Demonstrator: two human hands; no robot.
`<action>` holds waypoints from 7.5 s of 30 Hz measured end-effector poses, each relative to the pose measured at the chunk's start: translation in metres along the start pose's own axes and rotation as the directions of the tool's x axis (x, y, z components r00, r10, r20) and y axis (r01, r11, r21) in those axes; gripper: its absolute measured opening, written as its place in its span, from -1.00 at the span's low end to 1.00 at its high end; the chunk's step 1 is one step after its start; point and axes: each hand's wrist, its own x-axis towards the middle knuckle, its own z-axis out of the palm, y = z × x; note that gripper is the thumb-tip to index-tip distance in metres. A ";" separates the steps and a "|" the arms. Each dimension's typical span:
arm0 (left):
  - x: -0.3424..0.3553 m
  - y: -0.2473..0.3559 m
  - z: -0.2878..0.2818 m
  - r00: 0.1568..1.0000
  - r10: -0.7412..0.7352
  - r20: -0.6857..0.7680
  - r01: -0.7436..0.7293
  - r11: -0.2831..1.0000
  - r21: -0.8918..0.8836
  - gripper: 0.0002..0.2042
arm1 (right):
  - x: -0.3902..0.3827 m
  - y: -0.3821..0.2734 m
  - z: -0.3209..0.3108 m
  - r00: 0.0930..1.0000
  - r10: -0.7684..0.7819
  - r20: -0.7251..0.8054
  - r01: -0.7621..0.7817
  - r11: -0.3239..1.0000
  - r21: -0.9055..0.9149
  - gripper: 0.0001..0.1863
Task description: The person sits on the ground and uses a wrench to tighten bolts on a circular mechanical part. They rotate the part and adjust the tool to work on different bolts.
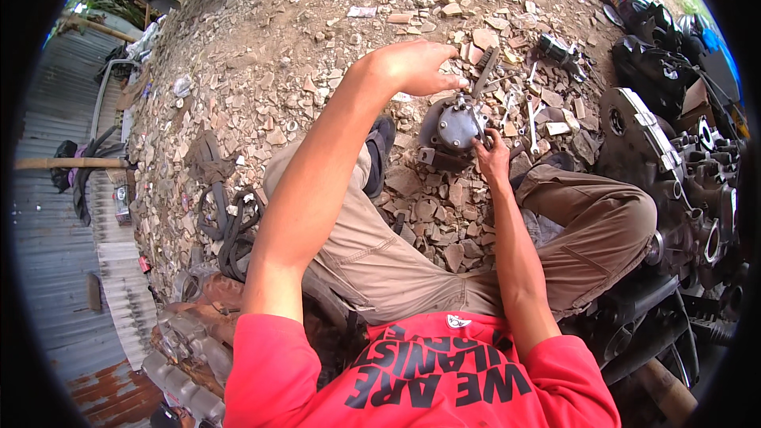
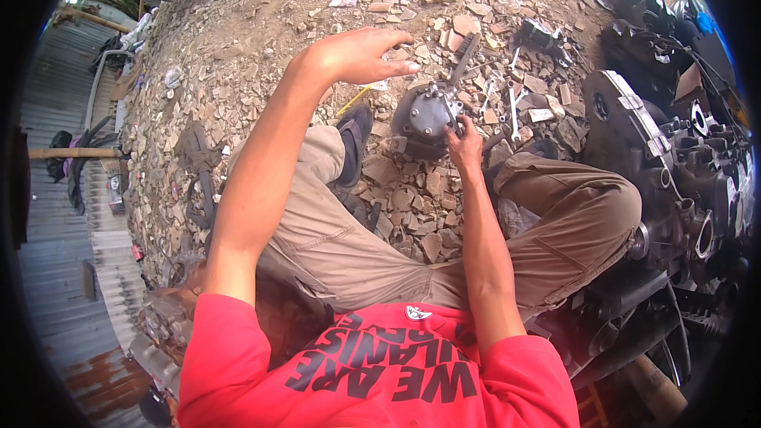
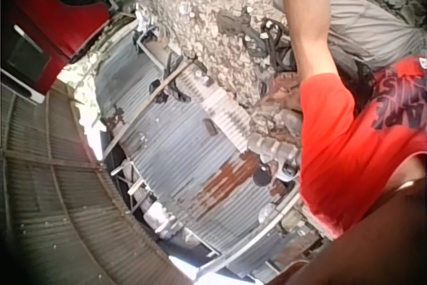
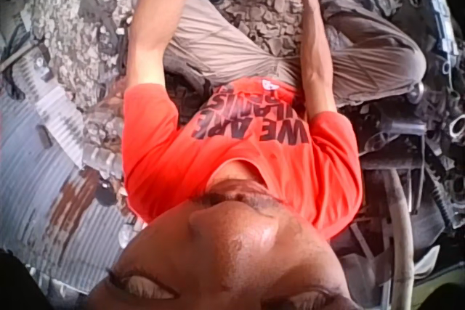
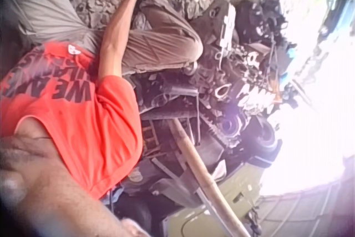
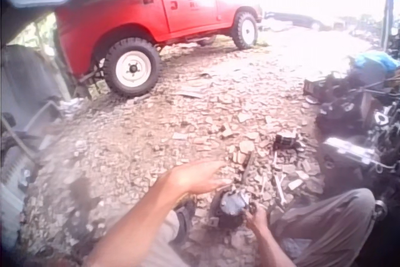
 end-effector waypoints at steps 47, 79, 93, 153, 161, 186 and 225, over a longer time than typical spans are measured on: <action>-0.001 -0.001 0.000 1.000 -0.006 0.008 0.006 1.000 0.002 -0.37 | -0.004 -0.021 -0.008 0.997 0.049 0.067 -0.038 0.987 -0.156 -0.59; -0.001 0.000 0.001 0.999 -0.017 0.031 0.018 1.000 -0.008 -0.33 | -0.003 -0.015 -0.002 0.995 -0.098 -0.024 0.093 0.981 -0.169 -0.59; 0.001 -0.003 0.004 1.000 0.002 -0.022 -0.002 1.000 -0.030 -0.32 | -0.009 -0.028 -0.007 0.999 -0.033 0.018 0.035 0.987 -0.155 -0.61; 0.009 0.012 0.016 0.998 -0.059 -0.031 0.059 0.998 -0.023 -0.32 | 0.007 -0.083 -0.035 0.910 0.346 -0.227 -0.076 0.679 0.730 -0.77; 0.023 -0.091 0.098 0.936 -0.294 -0.192 0.275 0.954 -0.122 -0.62 | -0.009 -0.114 -0.022 0.895 0.445 -0.001 -0.240 0.485 0.841 -0.75; 0.098 0.019 0.281 0.900 -0.052 -0.434 -0.106 0.937 -0.332 -0.79 | 0.045 -0.031 -0.103 0.816 0.549 -0.182 -0.202 0.565 0.800 -0.66; 0.131 -0.017 0.188 0.977 0.034 0.211 -0.028 0.999 -0.032 -0.58 | 0.061 -0.018 -0.074 0.876 -0.283 0.391 0.346 0.933 -0.102 -0.64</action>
